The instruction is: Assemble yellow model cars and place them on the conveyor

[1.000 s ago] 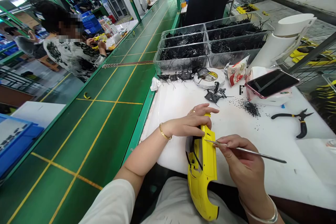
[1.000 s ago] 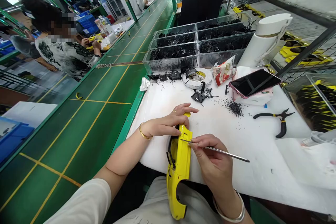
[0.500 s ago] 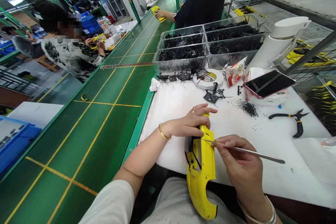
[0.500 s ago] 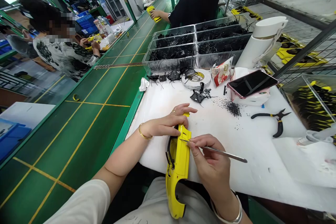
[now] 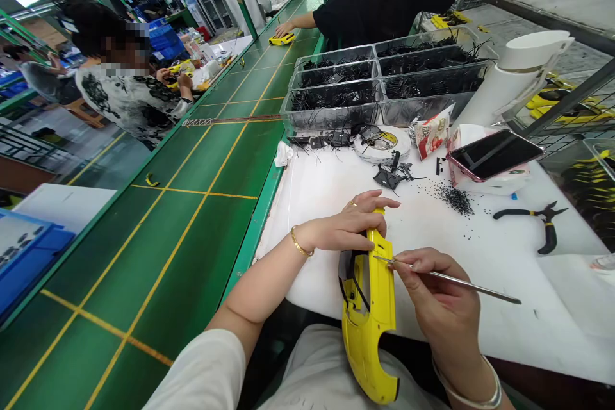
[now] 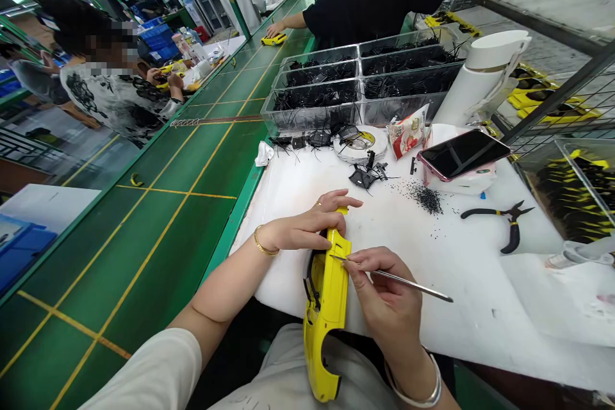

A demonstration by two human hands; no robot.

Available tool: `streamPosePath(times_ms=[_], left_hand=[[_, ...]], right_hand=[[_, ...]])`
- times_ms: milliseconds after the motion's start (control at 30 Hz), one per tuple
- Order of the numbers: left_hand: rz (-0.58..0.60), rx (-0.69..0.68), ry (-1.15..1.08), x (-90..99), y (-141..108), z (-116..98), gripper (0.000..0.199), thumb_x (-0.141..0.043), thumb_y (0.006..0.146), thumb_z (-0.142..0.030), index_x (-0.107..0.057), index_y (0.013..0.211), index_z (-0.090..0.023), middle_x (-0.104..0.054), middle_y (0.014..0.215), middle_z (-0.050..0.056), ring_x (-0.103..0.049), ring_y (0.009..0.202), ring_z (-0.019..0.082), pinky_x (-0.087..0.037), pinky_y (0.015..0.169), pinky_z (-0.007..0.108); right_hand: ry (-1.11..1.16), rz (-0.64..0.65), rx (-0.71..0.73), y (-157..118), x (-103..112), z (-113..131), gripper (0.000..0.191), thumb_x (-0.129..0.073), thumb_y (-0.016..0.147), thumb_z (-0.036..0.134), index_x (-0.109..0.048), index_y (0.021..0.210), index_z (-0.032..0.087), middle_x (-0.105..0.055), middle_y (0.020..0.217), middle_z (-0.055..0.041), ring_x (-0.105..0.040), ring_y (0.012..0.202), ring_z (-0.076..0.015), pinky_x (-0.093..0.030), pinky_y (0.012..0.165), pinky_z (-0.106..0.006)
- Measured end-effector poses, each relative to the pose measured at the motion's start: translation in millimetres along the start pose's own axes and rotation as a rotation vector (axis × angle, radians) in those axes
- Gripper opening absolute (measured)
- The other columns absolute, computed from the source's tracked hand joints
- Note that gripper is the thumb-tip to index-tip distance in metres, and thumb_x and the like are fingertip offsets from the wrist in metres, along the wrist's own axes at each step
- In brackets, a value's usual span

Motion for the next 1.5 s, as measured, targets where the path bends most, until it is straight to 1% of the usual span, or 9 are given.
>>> streamPosePath(times_ms=[367, 600, 733, 867, 1033, 1167, 1333, 1400, 1500], left_hand=[[-0.014, 0.002, 0.010, -0.5, 1, -1, 0.028, -0.054, 0.083, -0.046, -0.060, 0.093, -0.021, -0.034, 0.156, 0.009, -0.009, 0.151, 0.029, -0.007, 0.123, 0.046], [-0.051, -0.022, -0.019, -0.9, 2, 1, 0.030, -0.056, 0.084, -0.049, -0.060, 0.090, -0.021, -0.037, 0.154, 0.011, -0.012, 0.150, 0.030, -0.005, 0.123, 0.047], [-0.060, -0.004, -0.044, 3.0, 1, -7, 0.037, -0.064, 0.079, -0.056, -0.058, 0.087, -0.021, -0.039, 0.152, 0.013, -0.015, 0.150, 0.031, -0.006, 0.123, 0.048], [-0.062, 0.027, -0.058, 3.0, 3, -7, 0.041, -0.068, 0.075, -0.060, -0.058, 0.083, -0.021, -0.042, 0.149, 0.014, -0.015, 0.149, 0.033, -0.009, 0.122, 0.051], [-0.086, -0.013, -0.043, -0.2, 8, 0, 0.039, -0.055, 0.085, -0.058, -0.063, 0.087, -0.020, -0.044, 0.148, 0.011, -0.016, 0.149, 0.030, -0.006, 0.123, 0.045], [-0.077, -0.022, -0.099, -0.1, 5, 5, 0.049, -0.033, 0.095, -0.055, -0.069, 0.098, -0.021, -0.042, 0.151, 0.006, -0.015, 0.150, 0.024, -0.006, 0.124, 0.039], [-0.084, -0.114, -0.363, 9.2, 3, 1, 0.067, -0.021, 0.094, -0.065, -0.065, 0.116, -0.019, -0.046, 0.150, 0.007, -0.018, 0.150, 0.024, -0.010, 0.123, 0.039], [-0.110, -0.098, -0.566, 19.1, 3, 0, 0.073, -0.017, 0.092, -0.068, -0.062, 0.120, -0.017, -0.049, 0.147, 0.009, -0.030, 0.145, 0.027, -0.019, 0.121, 0.044], [-0.251, 0.093, -0.744, 40.0, -8, 2, 0.066, -0.017, 0.095, -0.061, -0.059, 0.123, -0.019, -0.050, 0.146, 0.009, -0.038, 0.140, 0.028, -0.024, 0.117, 0.050]], right_hand=[[0.040, 0.054, 0.030, -1, 1, -8, 0.013, -0.069, 0.085, 0.013, -0.061, 0.081, 0.022, -0.065, 0.084, -0.0022, -0.065, 0.083, -0.0149, -0.058, 0.072, -0.025], [0.106, -0.184, -0.082, 3, 38, -19, 0.018, -0.073, 0.083, 0.023, -0.056, 0.089, 0.022, -0.065, 0.092, -0.0024, -0.065, 0.094, -0.0194, -0.050, 0.092, -0.038], [-0.408, -0.266, -0.097, 3, 83, -9, 0.013, -0.059, 0.090, 0.035, -0.061, 0.093, 0.023, -0.064, 0.097, -0.0071, -0.060, 0.098, -0.0277, -0.042, 0.094, -0.049], [-1.143, -0.102, -0.006, 2, 108, -15, 0.037, -0.045, 0.092, 0.047, -0.062, 0.112, 0.021, -0.055, 0.096, -0.0161, -0.051, 0.103, -0.0395, -0.041, 0.080, -0.053], [-1.377, -0.051, 0.060, -7, 125, -35, 0.059, -0.047, 0.091, 0.057, -0.062, 0.123, 0.010, -0.052, 0.103, -0.0237, -0.045, 0.108, -0.0494, -0.044, 0.074, -0.062], [-0.963, -0.077, 0.038, -9, 105, -24, 0.050, -0.055, 0.089, 0.058, -0.067, 0.114, 0.017, -0.060, 0.110, -0.0183, -0.054, 0.105, -0.0367, -0.048, 0.082, -0.053], [0.071, 0.437, -0.648, -39, -6, -54, 0.047, -0.058, 0.088, 0.058, -0.063, 0.114, 0.019, -0.066, 0.083, -0.0069, -0.048, 0.050, -0.0128, -0.038, 0.041, -0.025], [0.282, 0.447, -0.744, -49, -34, -53, 0.045, -0.068, 0.084, 0.053, -0.061, 0.113, 0.019, -0.064, 0.078, -0.0039, -0.045, 0.046, -0.0092, -0.034, 0.038, -0.020], [0.331, 0.345, -0.712, -54, -43, -50, 0.045, -0.076, 0.078, 0.048, -0.060, 0.107, 0.018, -0.061, 0.072, -0.0006, -0.044, 0.042, -0.0071, -0.036, 0.035, -0.019]])
Point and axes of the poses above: each hand's wrist, its own y-axis towards the middle knuckle, its own x-axis out of the back of the hand, z = x × y, the point moved 8 cm from there along y, towards the middle knuckle
